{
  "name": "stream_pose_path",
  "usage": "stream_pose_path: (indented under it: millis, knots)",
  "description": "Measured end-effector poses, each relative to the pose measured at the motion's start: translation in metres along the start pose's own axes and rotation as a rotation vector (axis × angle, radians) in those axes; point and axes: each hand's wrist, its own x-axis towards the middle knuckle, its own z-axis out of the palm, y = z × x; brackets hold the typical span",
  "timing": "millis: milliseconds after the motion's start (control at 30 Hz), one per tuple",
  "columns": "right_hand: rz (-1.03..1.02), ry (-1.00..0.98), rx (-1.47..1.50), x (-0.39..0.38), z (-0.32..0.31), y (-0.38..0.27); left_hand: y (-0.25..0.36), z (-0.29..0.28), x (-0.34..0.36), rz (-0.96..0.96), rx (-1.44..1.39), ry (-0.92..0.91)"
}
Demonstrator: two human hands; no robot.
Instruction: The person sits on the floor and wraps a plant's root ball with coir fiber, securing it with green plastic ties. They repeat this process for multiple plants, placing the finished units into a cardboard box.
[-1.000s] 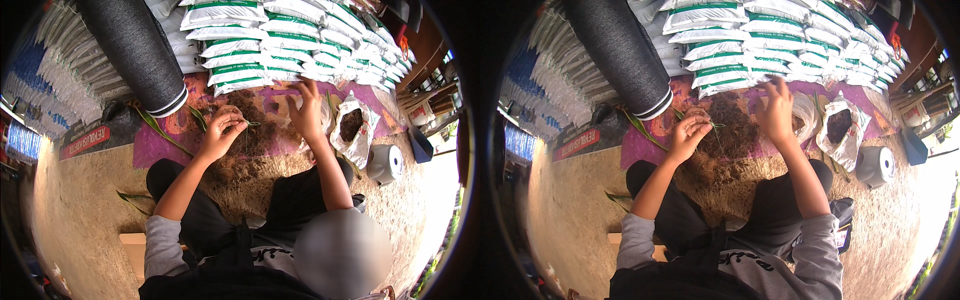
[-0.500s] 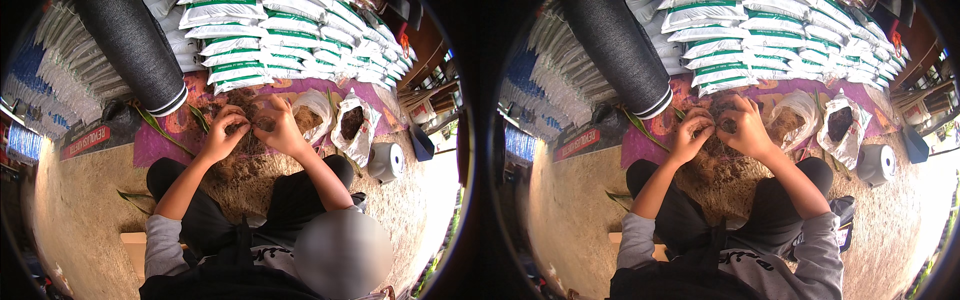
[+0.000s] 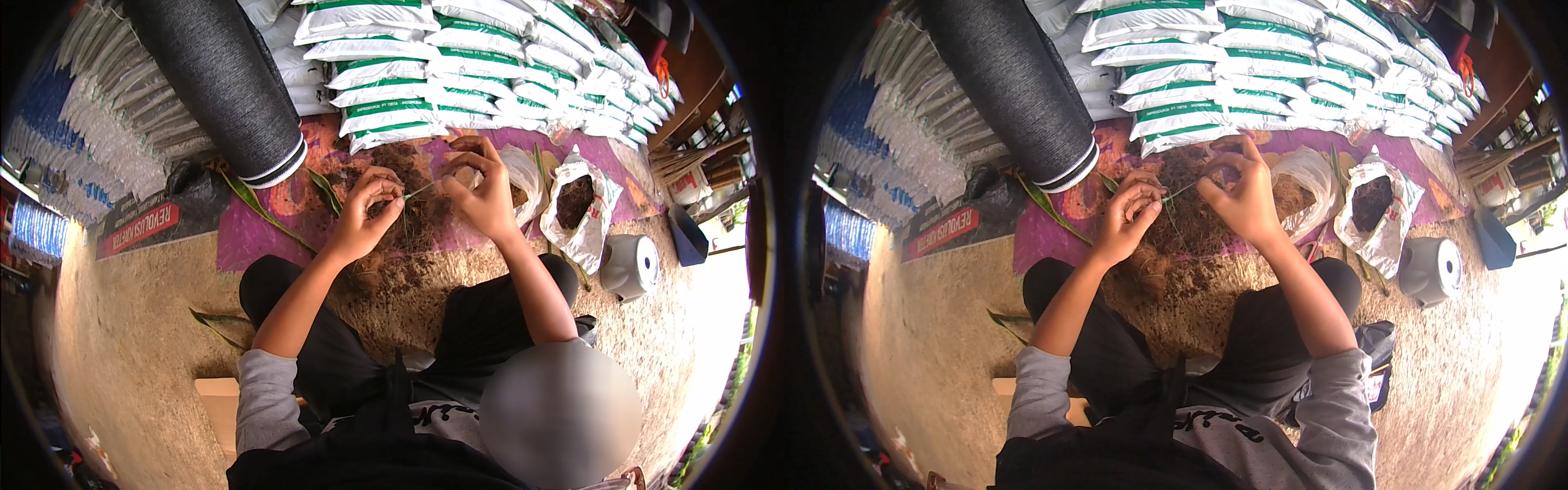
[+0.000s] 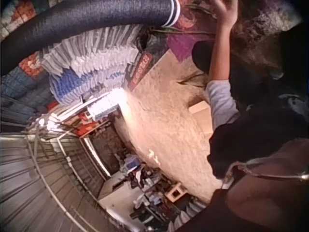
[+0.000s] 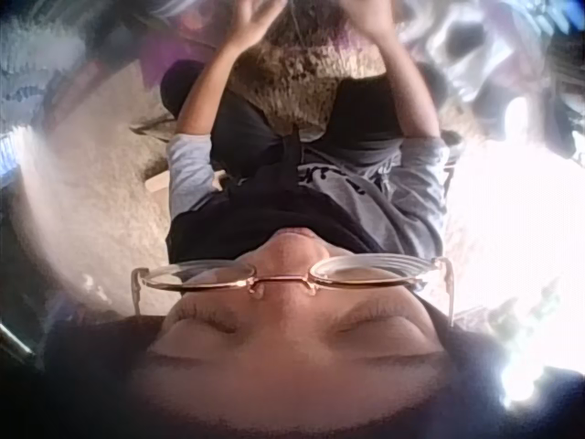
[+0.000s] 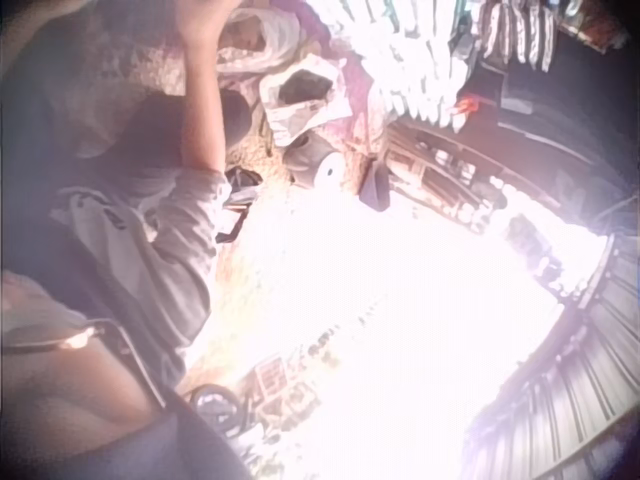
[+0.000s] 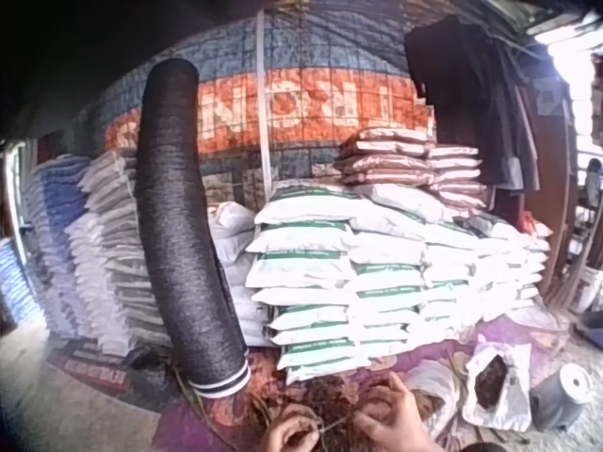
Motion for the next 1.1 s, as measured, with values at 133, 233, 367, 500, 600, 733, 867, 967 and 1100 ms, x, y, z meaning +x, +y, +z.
stream_pose_path:
  millis: [133,233,367,500,600,733,867,967,1100]
  knots:
    - [-0.018,0.053,0.013,0.001,0.001,0.022,-0.002,0.0,0.0,0.012,-0.011,-0.021]
    - [0.162,0.087,0.24,0.002,0.003,0.028,-0.005,0.0,0.0,0.027,-0.027,-0.003]
    - [0.391,0.117,0.516,0.004,0.002,0.027,-0.005,-0.003,-0.001,0.029,-0.046,0.0]
    - [0.513,0.163,0.617,0.006,-0.004,0.024,-0.008,-0.005,-0.001,0.029,-0.089,0.017]
    - [0.567,0.141,0.702,0.006,-0.008,0.025,-0.01,-0.009,-0.001,0.017,-0.097,0.022]
    - [0.527,0.146,0.73,0.004,0.0,0.026,-0.007,-0.01,0.001,-0.008,0.018,0.078]
    - [0.497,-0.027,0.741,0.0,0.003,0.024,-0.002,-0.006,0.003,-0.028,-0.037,0.198]
    - [0.454,-0.108,0.729,-0.003,0.007,0.02,-0.005,-0.008,0.005,0.056,0.111,0.145]
    - [0.431,-0.205,0.689,-0.006,0.013,0.009,-0.005,0.001,0.005,0.106,0.11,0.132]
